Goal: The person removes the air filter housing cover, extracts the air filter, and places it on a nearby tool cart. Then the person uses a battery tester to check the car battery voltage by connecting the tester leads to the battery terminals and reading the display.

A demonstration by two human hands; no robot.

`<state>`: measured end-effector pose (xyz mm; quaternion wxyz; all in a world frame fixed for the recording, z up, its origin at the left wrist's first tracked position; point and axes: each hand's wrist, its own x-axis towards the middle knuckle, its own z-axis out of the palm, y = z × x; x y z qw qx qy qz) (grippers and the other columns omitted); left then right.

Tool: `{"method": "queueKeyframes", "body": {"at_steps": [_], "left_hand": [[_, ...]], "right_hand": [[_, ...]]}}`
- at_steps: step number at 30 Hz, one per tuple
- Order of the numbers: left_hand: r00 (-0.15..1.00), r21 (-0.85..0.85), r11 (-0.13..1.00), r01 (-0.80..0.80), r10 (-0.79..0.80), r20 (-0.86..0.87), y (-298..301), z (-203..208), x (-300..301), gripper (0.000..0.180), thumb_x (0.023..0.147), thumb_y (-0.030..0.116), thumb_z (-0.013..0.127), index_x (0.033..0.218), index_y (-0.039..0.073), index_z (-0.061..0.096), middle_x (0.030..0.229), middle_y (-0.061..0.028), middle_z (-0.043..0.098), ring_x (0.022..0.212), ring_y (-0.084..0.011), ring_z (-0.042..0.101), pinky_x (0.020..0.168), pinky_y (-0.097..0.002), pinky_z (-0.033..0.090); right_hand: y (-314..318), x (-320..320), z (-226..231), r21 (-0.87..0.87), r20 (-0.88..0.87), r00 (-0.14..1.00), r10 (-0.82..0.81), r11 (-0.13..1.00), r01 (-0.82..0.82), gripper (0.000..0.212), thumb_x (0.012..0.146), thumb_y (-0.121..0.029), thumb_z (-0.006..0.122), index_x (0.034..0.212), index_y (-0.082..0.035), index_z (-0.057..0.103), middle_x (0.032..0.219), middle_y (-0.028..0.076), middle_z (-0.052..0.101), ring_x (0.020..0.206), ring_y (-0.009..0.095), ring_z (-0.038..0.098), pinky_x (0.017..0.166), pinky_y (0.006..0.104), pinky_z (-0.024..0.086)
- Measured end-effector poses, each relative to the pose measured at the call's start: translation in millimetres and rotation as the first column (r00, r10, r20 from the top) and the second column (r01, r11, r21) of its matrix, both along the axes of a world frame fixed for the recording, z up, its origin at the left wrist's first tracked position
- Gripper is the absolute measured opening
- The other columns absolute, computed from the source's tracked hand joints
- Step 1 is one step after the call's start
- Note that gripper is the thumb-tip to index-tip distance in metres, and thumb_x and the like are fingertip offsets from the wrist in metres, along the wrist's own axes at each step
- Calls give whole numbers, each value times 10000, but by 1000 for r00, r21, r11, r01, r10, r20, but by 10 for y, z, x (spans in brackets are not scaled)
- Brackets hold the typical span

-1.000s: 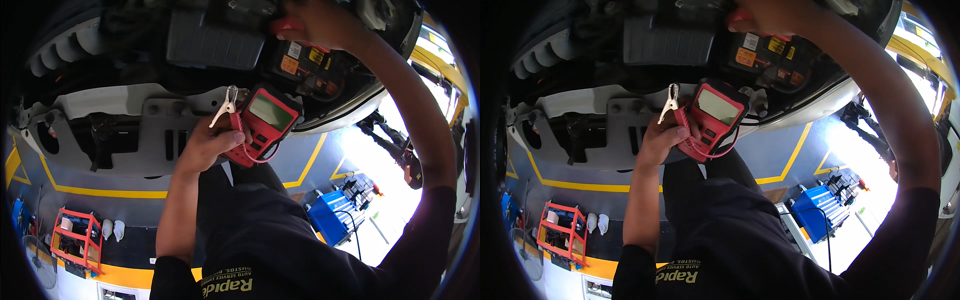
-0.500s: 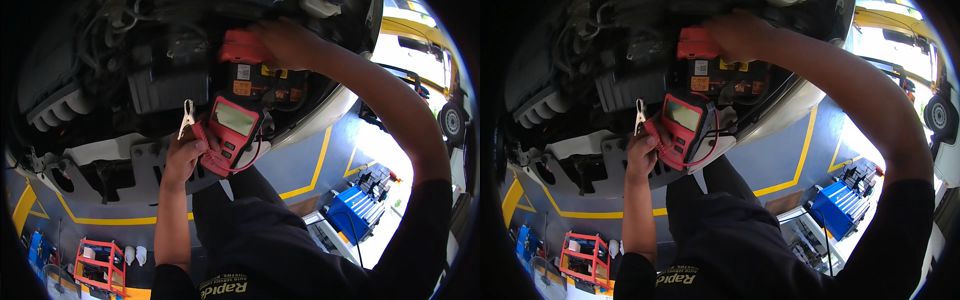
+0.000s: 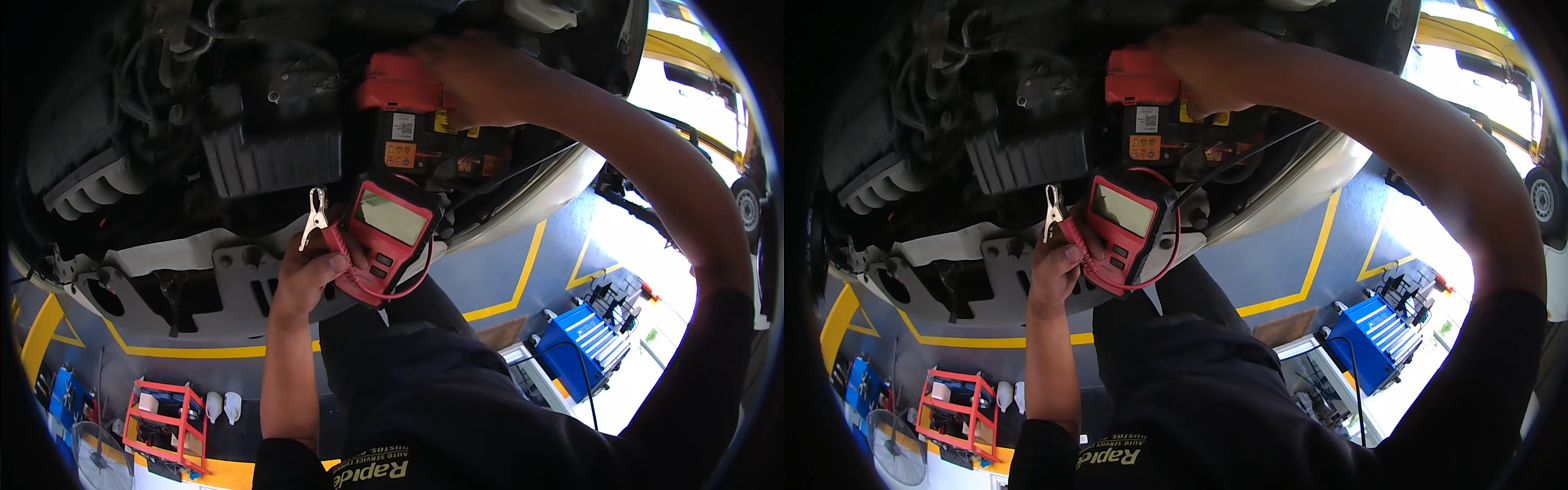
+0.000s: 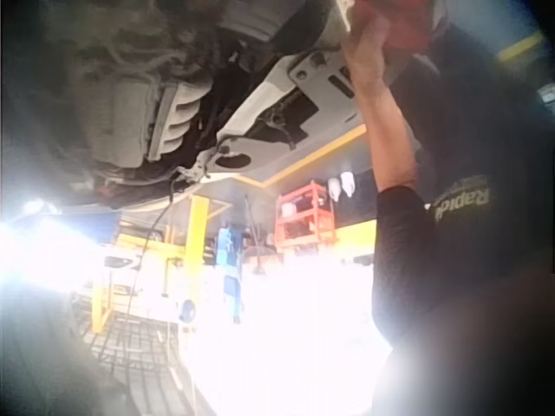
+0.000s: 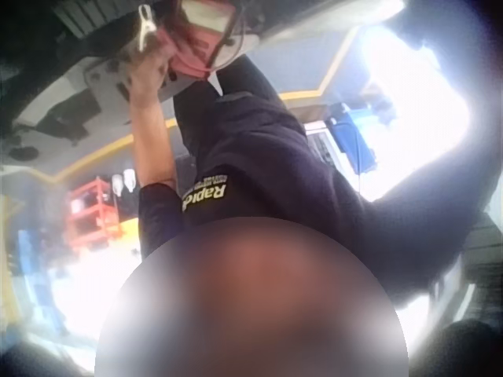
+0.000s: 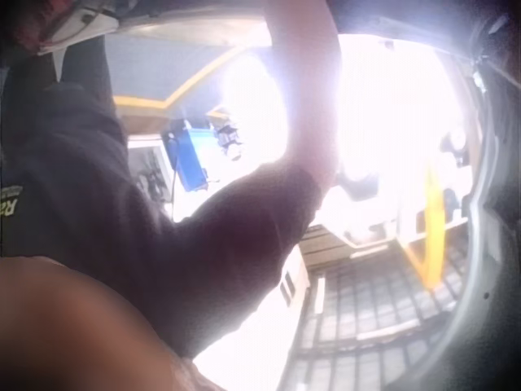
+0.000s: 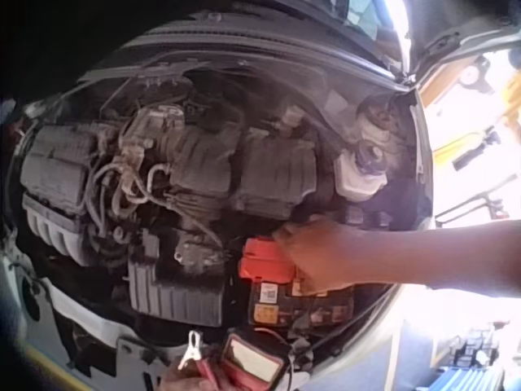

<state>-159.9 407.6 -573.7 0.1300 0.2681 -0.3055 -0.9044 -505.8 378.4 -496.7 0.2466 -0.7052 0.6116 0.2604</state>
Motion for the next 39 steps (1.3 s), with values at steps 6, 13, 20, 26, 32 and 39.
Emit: {"method": "queueKeyframes", "body": {"at_steps": [6, 13, 20, 26, 32, 39], "left_hand": [[998, 2, 999, 40, -40, 51, -2, 9, 1, 318, 859, 257, 715, 992, -31, 715, 852, -91, 719, 794, -158, 659, 738, -296, 510], [999, 18, 999, 40, -41, 36, 37, 63, -37, 327, 867, 220, 702, 1072, -34, 700, 880, -88, 724, 766, -131, 627, 679, -273, 484], [998, 65, 996, 62, -63, 6, 95, 106, 23, 438, 866, 144, 690, 1255, -48, 631, 928, -106, 725, 848, -158, 662, 768, -303, 529], [1000, 30, 1000, 2, -2, -23, 108, 119, 2, 412, 873, 130, 670, 1246, -44, 640, 932, -111, 726, 891, -175, 675, 837, -336, 541], [997, 9, 999, 42, -41, -59, 80, 156, -5, 401, 879, 144, 686, 1228, -50, 652, 946, -106, 727, 893, -174, 677, 843, -337, 538], [998, 73, 995, 65, -63, -27, 131, 186, -26, 371, 883, 152, 703, 1193, -46, 657, 946, -98, 726, 880, -151, 665, 814, -315, 525]], "right_hand": [[127, 177, -57, -333, -42, 998, 42, 942, -53, 955, 724, -322, 889, 1485, 4, 412, 1339, 190, 560, 1234, 347, 593, 1049, 466, 473], [-66, 228, -76, -373, -122, 930, 347, 852, -367, 694, 862, -475, 732, 1213, 101, 568, 936, 199, 707, 862, 372, 730, 713, 423, 600], [-236, 250, 113, -122, -59, 961, 269, 954, -274, 792, 824, -427, 786, 1310, 127, 497, 952, 213, 724, 869, 392, 738, 743, 420, 606], [-117, 230, 121, -159, -29, 991, 132, 978, -135, 853, 861, -435, 761, 1434, 98, 421, 1163, 285, 666, 1044, 388, 705, 884, 451, 579], [42, 301, 56, -266, 17, 999, 35, 964, -29, 743, 908, -450, 678, 1388, 83, 489, 1208, 257, 643, 1045, 381, 696, 881, 439, 580], [-157, 320, 31, -192, -55, 975, 215, 956, -221, 596, 898, -413, 636, 1281, 41, 587, 1092, 277, 661, 951, 400, 712, 814, 446, 591]]}}
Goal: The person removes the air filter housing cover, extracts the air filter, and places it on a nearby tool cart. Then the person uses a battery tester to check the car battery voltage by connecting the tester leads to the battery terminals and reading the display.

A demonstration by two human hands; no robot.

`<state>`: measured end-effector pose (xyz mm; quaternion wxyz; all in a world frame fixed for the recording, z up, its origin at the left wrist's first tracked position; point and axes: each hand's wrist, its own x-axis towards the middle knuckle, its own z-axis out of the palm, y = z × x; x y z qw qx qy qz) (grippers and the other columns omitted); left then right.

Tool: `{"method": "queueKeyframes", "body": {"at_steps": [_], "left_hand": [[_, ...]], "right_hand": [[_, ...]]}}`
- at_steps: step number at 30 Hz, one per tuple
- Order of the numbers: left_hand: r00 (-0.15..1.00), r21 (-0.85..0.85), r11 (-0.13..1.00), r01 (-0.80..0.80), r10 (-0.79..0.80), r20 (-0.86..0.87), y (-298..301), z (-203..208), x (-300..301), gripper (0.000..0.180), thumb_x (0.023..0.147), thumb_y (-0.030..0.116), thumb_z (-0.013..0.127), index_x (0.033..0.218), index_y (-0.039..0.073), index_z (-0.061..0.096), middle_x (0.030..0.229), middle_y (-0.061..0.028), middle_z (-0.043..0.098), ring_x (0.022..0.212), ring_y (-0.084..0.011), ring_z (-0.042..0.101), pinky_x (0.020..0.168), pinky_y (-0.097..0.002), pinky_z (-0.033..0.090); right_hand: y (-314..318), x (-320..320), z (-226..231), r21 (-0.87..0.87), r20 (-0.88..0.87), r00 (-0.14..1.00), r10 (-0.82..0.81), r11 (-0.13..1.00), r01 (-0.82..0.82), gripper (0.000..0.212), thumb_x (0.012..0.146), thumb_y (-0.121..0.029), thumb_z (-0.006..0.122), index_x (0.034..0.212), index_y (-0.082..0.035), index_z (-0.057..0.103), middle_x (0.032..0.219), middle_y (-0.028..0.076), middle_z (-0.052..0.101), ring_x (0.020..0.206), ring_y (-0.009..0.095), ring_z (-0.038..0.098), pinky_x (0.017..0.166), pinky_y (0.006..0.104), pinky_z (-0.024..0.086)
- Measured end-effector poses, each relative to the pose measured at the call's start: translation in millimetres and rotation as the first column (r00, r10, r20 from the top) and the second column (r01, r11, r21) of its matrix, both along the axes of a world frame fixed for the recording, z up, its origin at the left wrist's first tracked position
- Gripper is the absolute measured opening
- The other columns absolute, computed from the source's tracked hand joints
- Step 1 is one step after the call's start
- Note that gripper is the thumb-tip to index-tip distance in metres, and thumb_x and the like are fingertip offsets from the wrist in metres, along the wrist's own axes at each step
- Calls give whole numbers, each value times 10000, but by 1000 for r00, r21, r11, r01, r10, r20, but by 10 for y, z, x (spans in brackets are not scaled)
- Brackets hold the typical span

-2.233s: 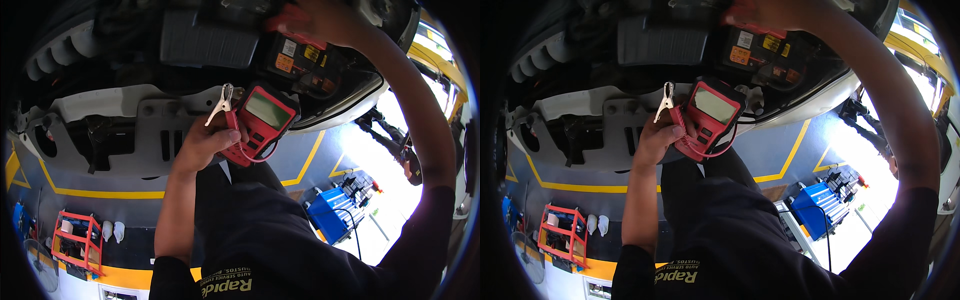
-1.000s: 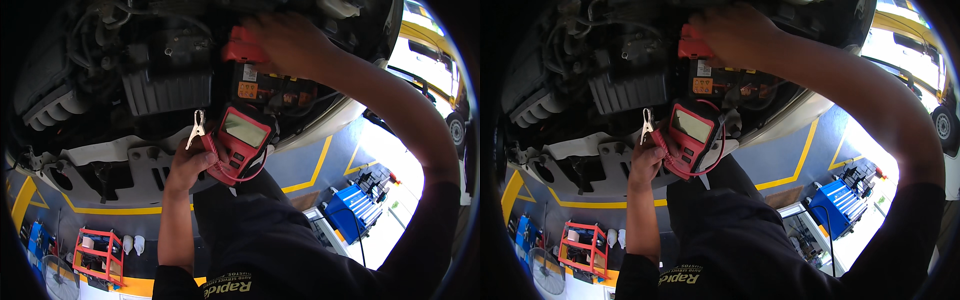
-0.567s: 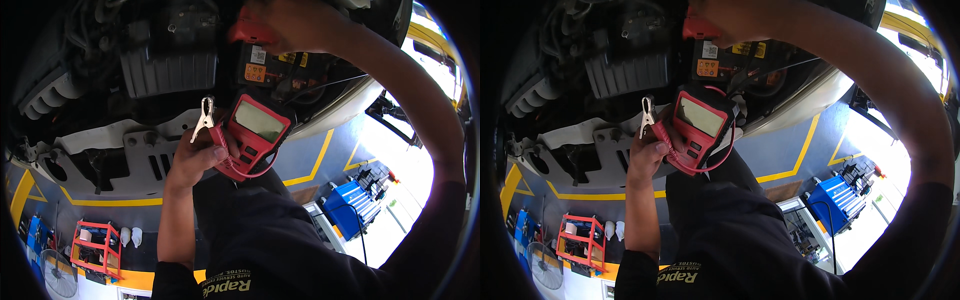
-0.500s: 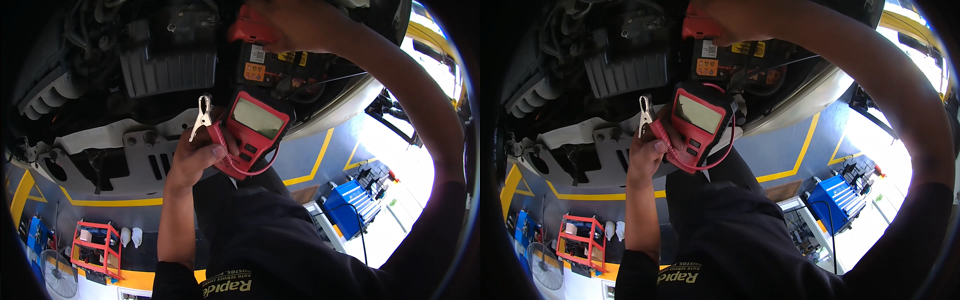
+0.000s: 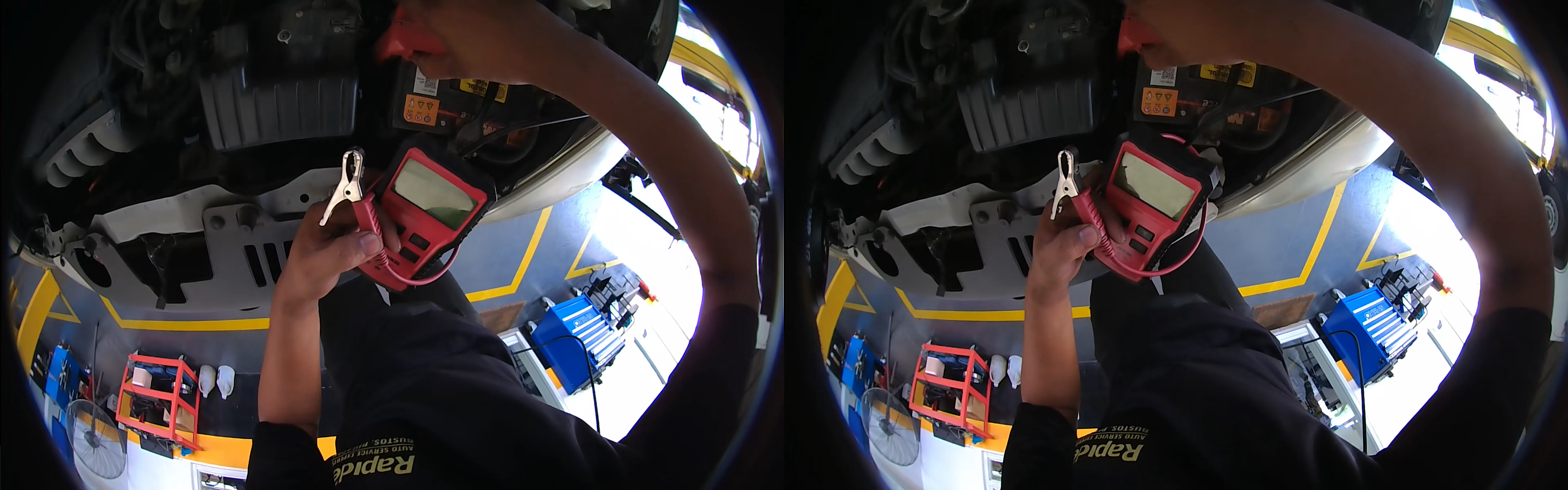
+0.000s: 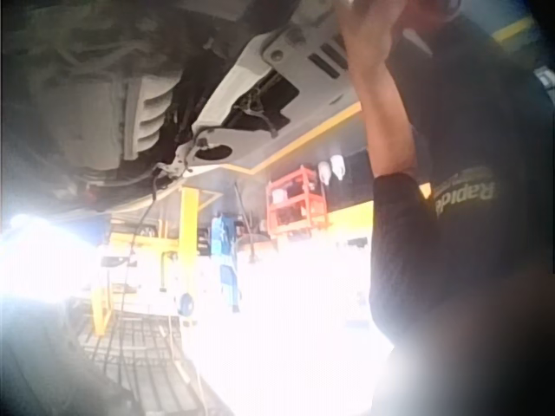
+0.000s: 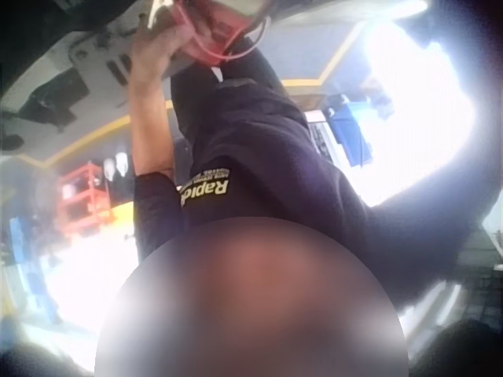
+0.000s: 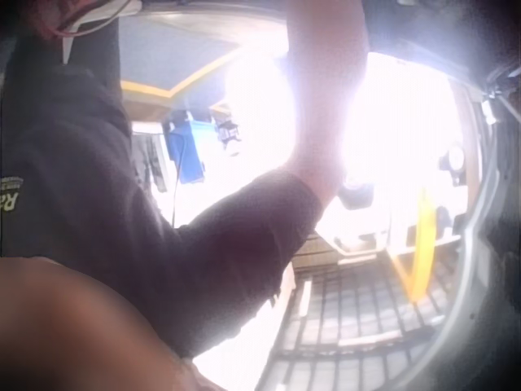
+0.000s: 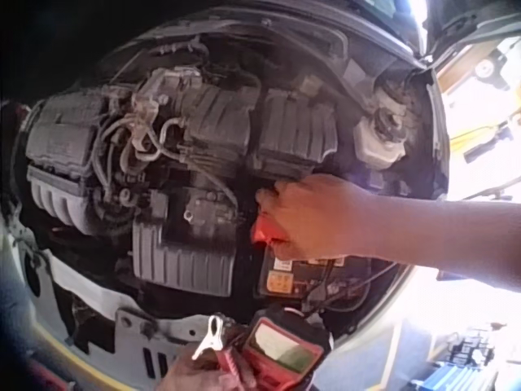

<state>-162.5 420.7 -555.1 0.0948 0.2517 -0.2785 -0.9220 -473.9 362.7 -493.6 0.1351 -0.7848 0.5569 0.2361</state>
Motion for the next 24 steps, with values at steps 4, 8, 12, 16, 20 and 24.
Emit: {"method": "queueKeyframes", "body": {"at_steps": [4, 8, 12, 16, 20, 24], "left_hand": [[999, 5, 1000, 2, -2, 39, 28, 41, -35, 314, 870, 163, 709, 1119, -26, 681, 928, -87, 719, 844, -131, 635, 773, -301, 498], [1000, -2, 1000, 8, -8, 29, 43, 57, -56, 255, 848, 159, 725, 1044, -1, 692, 909, -75, 713, 835, -125, 610, 773, -299, 477], [1000, 19, 1000, -13, 13, 7, 50, 38, -39, 283, 854, 159, 726, 1083, 3, 670, 918, -79, 712, 886, -139, 629, 843, -321, 487], [999, 32, 999, -26, 26, -18, 47, 18, 6, 325, 860, 134, 715, 1149, -2, 653, 928, -85, 712, 906, -142, 638, 857, -326, 496], [998, 33, 998, -56, 57, -26, 64, 5, 24, 410, 856, 103, 708, 1241, -11, 628, 929, -83, 712, 880, -141, 642, 826, -314, 504], [997, 76, 995, -56, 60, -43, 84, -19, 23, 491, 858, 101, 714, 1321, -14, 602, 925, -73, 710, 859, -138, 646, 807, -310, 509]], "right_hand": [[-27, 1, 59, -35, 129, 991, 42, 999, -38, 581, 896, -386, 618, 1295, 34, 581, 1032, 290, 668, 870, 420, 717, 787, 473, 590], [-72, -16, 38, 39, 33, 998, 60, 997, -61, 621, 914, -416, 601, 1338, 35, 561, 1038, 291, 663, 885, 426, 714, 800, 493, 584], [-135, -74, -44, 47, 35, 995, 94, 994, -95, 636, 930, -443, 581, 1357, 27, 549, 1080, 290, 649, 894, 432, 708, 806, 506, 580], [-99, -75, -46, -78, 21, 989, 145, 987, -143, 647, 928, -458, 584, 1378, 4, 538, 1114, 273, 634, 907, 432, 701, 792, 516, 578], [-34, 20, -48, 16, -104, 994, -26, 999, 28, 650, 899, -476, 620, 1366, -30, 554, 1105, 232, 625, 880, 403, 705, 749, 486, 587], [-3, 82, -83, -152, -85, 993, 87, 983, -99, 634, 871, -477, 647, 1334, -51, 573, 1086, 201, 615, 825, 371, 704, 703, 456, 593]]}}
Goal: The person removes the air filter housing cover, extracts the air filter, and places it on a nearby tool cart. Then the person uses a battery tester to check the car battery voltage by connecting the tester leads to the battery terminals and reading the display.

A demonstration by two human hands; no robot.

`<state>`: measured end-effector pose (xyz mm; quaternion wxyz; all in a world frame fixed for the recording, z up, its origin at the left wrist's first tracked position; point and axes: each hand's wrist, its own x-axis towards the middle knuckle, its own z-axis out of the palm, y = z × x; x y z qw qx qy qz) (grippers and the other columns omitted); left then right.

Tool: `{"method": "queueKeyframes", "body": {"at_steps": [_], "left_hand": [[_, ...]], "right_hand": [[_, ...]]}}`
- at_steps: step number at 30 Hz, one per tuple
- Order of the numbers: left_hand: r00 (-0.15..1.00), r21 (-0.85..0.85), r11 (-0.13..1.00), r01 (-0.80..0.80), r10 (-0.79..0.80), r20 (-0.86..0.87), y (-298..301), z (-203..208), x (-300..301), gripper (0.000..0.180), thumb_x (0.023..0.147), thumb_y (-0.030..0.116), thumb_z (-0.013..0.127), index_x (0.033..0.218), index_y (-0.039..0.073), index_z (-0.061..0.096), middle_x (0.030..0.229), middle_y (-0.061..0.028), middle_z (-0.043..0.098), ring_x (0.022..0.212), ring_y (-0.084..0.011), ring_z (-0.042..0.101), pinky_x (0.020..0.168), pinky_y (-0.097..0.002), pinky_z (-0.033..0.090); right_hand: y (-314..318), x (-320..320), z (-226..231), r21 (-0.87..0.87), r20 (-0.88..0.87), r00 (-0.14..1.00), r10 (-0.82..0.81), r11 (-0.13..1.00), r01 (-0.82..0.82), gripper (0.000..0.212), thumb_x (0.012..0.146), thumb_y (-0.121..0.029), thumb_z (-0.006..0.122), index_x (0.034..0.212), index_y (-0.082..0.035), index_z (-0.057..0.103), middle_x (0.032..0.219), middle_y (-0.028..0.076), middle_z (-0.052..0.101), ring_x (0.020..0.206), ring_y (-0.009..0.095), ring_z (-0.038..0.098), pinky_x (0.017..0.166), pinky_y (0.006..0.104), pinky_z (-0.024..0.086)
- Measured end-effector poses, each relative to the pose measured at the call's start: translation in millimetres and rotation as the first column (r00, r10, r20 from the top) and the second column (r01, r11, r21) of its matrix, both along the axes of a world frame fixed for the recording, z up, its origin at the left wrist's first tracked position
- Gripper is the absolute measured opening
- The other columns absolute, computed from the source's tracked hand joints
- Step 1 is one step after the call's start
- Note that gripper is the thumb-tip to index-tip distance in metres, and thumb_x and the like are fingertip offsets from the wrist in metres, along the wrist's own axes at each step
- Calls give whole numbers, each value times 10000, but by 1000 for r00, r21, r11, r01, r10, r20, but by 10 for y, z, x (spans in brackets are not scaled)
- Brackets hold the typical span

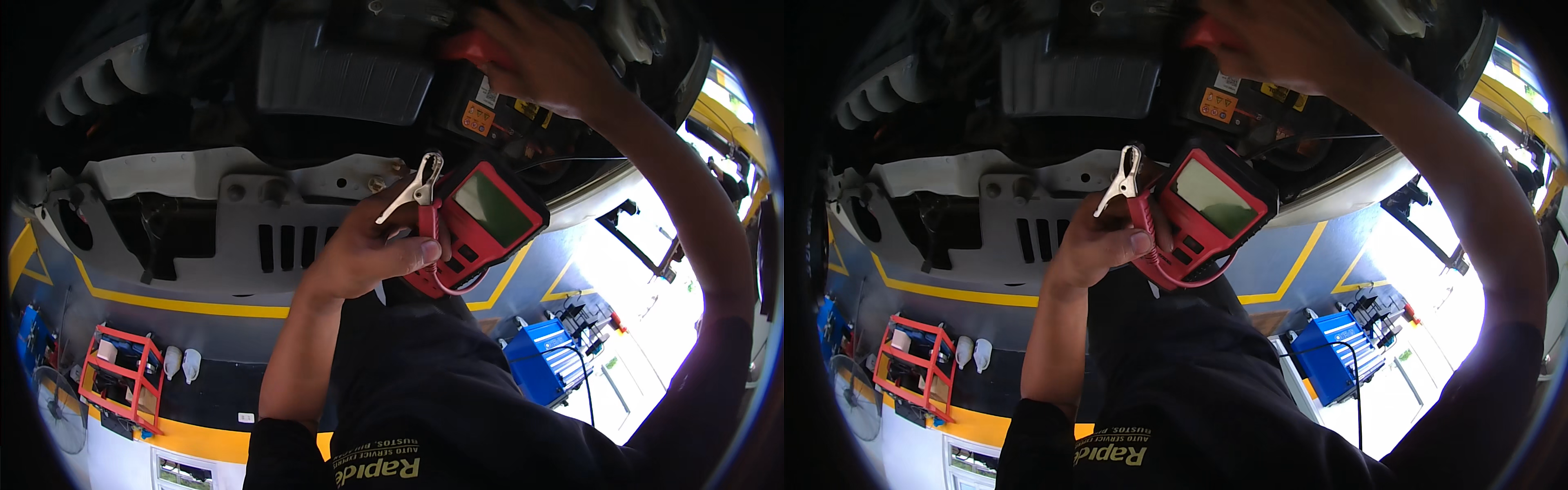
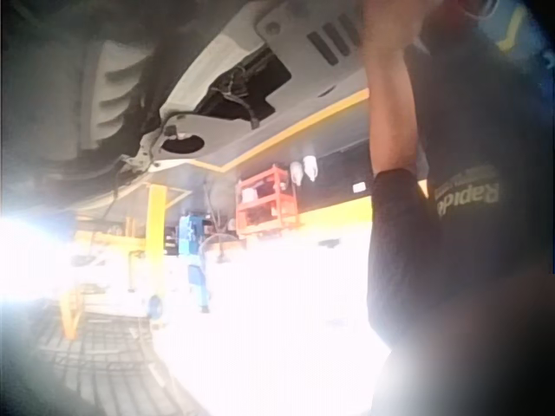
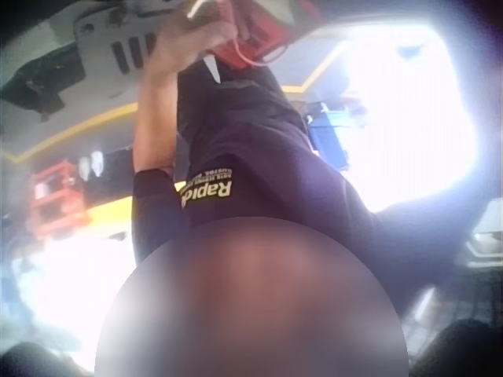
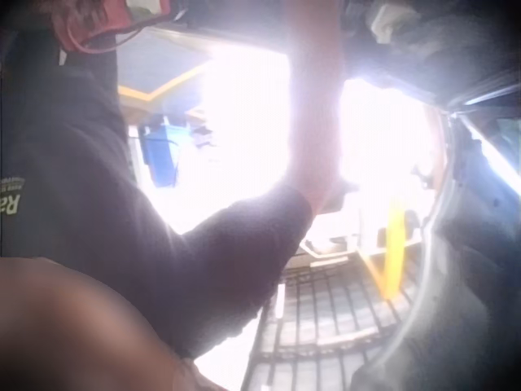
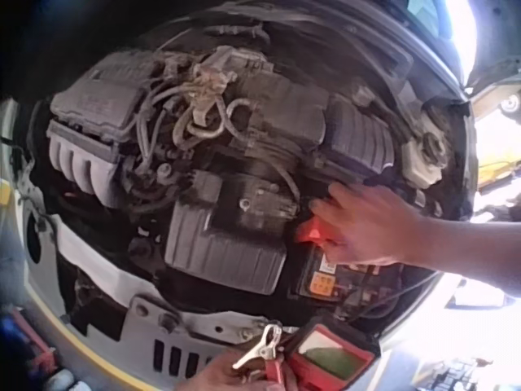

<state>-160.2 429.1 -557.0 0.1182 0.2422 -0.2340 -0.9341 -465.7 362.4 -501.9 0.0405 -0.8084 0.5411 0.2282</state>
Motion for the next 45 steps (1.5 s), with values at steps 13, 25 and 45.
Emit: {"method": "queueKeyframes", "body": {"at_steps": [13, 25, 45], "left_hand": [[998, 5, 998, 60, -60, -34, -23, -34, 36, 576, 862, 125, 751, 1394, -9, 574, 929, -71, 710, 894, -151, 662, 831, -334, 521], [999, 47, 998, 38, -39, 28, -46, -95, 34, 677, 833, 125, 771, 1440, -28, 513, 950, -116, 721, 909, -178, 686, 808, -330, 538], [775, -563, 616, 550, -125, 620, 270, 921, -793, 284, 875, 280, 800, 1084, 98, 736, 1329, -218, 516, 1178, -387, 610, 952, -458, 520]], "right_hand": [[-48, -9, -52, 47, 124, 986, -109, 993, 104, 731, 788, -419, 775, 1277, 51, 504, 1186, 253, 552, 1093, 428, 625, 917, 464, 543], [88, -124, 364, 243, 232, 936, -265, 947, 208, 836, 808, -427, 824, 1408, 6, 435, 1297, 227, 517, 1141, 439, 596, 947, 480, 526], [2140, 620, 304, 926, 354, -807, -473, 299, 231, 1235, 780, -372, 931, 1595, 20, 90, 1516, 216, 431, 1415, 270, 457, 1188, 392, 363]]}}
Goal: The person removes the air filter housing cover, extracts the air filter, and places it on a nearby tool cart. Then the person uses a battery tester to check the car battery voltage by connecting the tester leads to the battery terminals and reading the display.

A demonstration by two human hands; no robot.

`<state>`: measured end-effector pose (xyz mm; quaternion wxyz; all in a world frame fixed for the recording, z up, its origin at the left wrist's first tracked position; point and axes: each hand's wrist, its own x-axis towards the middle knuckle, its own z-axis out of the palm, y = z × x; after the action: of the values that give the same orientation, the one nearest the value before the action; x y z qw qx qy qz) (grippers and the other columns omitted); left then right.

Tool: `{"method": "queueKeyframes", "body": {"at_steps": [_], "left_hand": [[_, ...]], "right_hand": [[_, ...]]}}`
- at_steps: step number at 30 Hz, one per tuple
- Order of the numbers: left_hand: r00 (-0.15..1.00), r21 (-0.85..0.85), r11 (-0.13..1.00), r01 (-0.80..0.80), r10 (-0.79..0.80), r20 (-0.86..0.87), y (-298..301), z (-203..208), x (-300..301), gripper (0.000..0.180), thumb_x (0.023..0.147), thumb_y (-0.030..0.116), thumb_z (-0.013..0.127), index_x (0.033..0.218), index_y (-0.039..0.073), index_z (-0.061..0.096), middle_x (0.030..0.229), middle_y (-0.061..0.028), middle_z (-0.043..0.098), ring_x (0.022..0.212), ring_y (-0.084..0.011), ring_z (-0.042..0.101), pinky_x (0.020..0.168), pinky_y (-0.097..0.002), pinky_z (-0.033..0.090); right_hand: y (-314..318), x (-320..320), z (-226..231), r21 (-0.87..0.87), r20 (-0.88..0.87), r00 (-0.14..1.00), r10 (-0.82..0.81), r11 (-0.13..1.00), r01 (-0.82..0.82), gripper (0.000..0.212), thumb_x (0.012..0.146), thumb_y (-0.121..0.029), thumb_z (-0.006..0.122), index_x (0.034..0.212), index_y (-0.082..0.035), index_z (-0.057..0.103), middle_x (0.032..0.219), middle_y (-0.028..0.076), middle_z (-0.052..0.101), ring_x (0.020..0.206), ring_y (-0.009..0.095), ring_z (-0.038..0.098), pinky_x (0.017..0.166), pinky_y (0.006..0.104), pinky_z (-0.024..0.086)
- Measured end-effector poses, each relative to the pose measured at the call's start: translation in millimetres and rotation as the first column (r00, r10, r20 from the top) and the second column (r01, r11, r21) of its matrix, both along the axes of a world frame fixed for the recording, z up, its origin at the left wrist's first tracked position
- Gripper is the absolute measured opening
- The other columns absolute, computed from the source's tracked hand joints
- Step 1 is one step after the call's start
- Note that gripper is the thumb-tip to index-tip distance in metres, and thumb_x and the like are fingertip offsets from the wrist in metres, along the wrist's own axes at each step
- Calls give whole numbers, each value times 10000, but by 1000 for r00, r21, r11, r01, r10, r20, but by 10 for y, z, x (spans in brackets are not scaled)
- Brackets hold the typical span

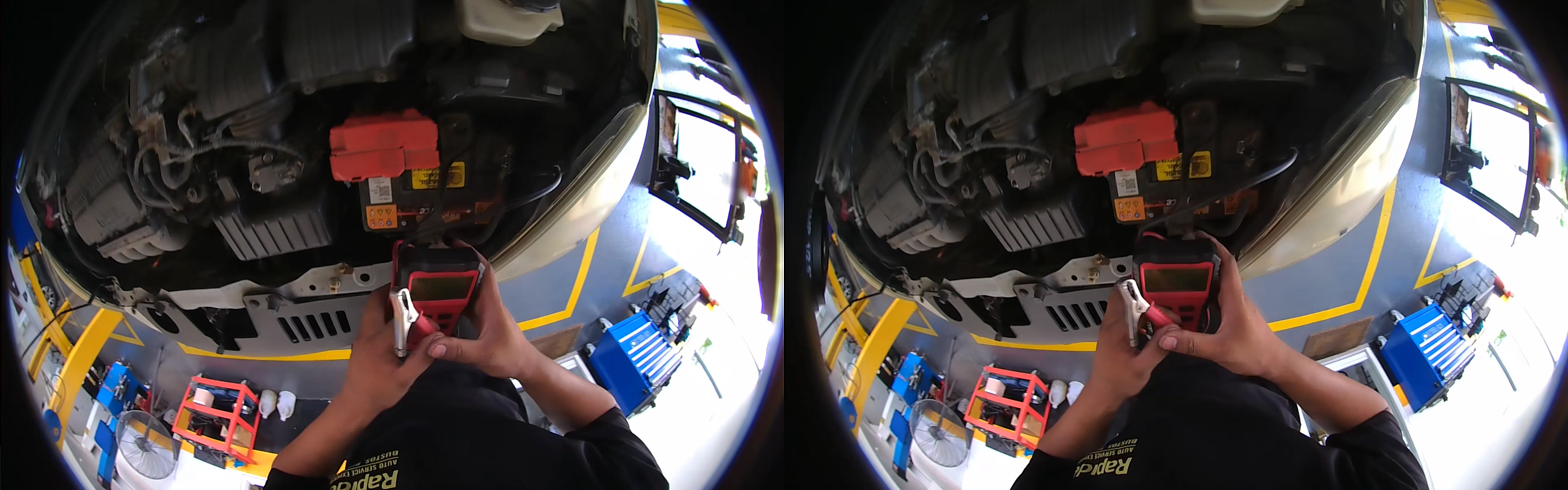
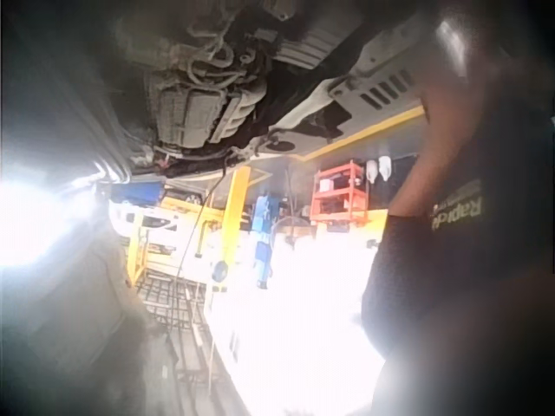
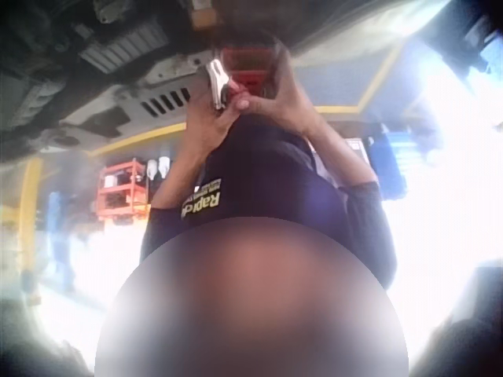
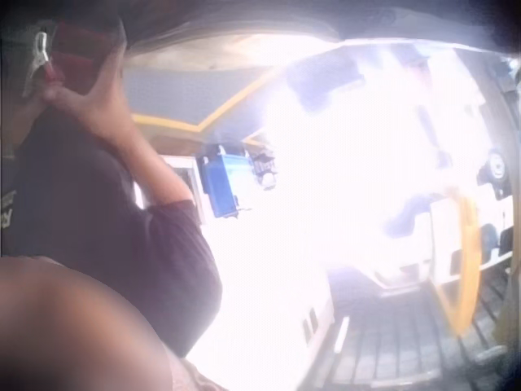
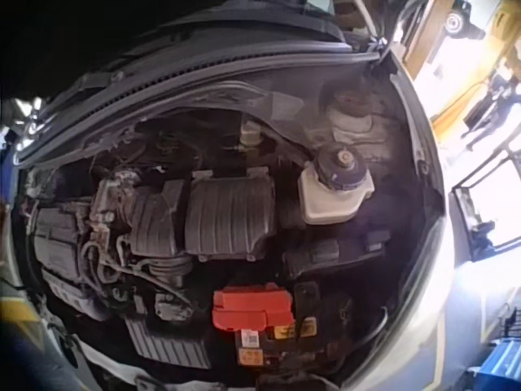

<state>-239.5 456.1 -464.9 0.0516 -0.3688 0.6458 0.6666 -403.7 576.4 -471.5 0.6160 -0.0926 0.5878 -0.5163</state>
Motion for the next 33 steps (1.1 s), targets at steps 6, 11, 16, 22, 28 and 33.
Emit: {"method": "queueKeyframes", "body": {"at_steps": [6, 11, 16, 22, 28, 33], "left_hand": [[926, -307, 885, 349, -276, 257, -32, 222, -378, 455, 872, 415, 782, 1166, 75, 714, 1343, -260, 500, 1191, -480, 561, 981, -503, 490], [868, -94, 865, 492, -496, -14, -522, 340, -257, 536, 859, 511, 781, 1173, 80, 725, 1476, -311, 467, 1288, -454, 555, 1064, -493, 456], [974, 255, 946, -198, 161, 161, -990, -20, -318, 445, 1034, 385, 628, 1214, -21, 653, 1333, -212, 641, 1312, -350, 586, 1064, -456, 473], [735, 216, 705, -675, 669, 110, -758, -421, -771, 438, 1052, 353, 586, 1321, 8, 586, 1316, -180, 648, 1280, -299, 601, 1057, -423, 472], [675, 247, 629, -737, 704, 223, -854, -378, -872, 507, 1052, 286, 583, 1465, 9, 479, 1377, -162, 605, 1206, -299, 642, 1041, -425, 487], [824, -409, 872, 268, 13, 567, -892, 58, -1302, 678, 1002, 293, 677, 1532, -7, 380, 1418, -197, 533, 1247, -339, 609, 1040, -475, 502]], "right_hand": [[-7, -242, -31, 45, 90, 994, 57, 997, -62, 1175, 767, -294, 943, 1585, 2, 153, 1446, 185, 517, 1335, 221, 525, 1144, 377, 411], [-8, -609, -18, 91, 169, 966, 195, 973, -213, 990, 800, -207, 893, 1551, -14, 278, 1332, 161, 624, 1239, 193, 599, 1078, 361, 463], [83, -1322, -63, -84, 83, 862, 499, 866, -493, 782, 781, -249, 882, 1401, 6, 480, 1111, 132, 711, 1004, 198, 676, 886, 340, 547], [73, -1529, -294, -270, 241, 751, 614, 786, -556, 650, 802, -268, 867, 1286, -9, 518, 985, 108, 712, 903, 200, 664, 807, 347, 540], [109, -1543, -400, -381, 311, 735, 603, 787, -485, 585, 837, -281, 841, 1257, -21, 527, 969, 114, 706, 863, 208, 648, 772, 363, 522], [150, -1511, -482, -455, 266, 767, 584, 778, -434, 554, 829, -308, 843, 1194, -15, 547, 935, 132, 680, 830, 228, 614, 761, 380, 505]]}}
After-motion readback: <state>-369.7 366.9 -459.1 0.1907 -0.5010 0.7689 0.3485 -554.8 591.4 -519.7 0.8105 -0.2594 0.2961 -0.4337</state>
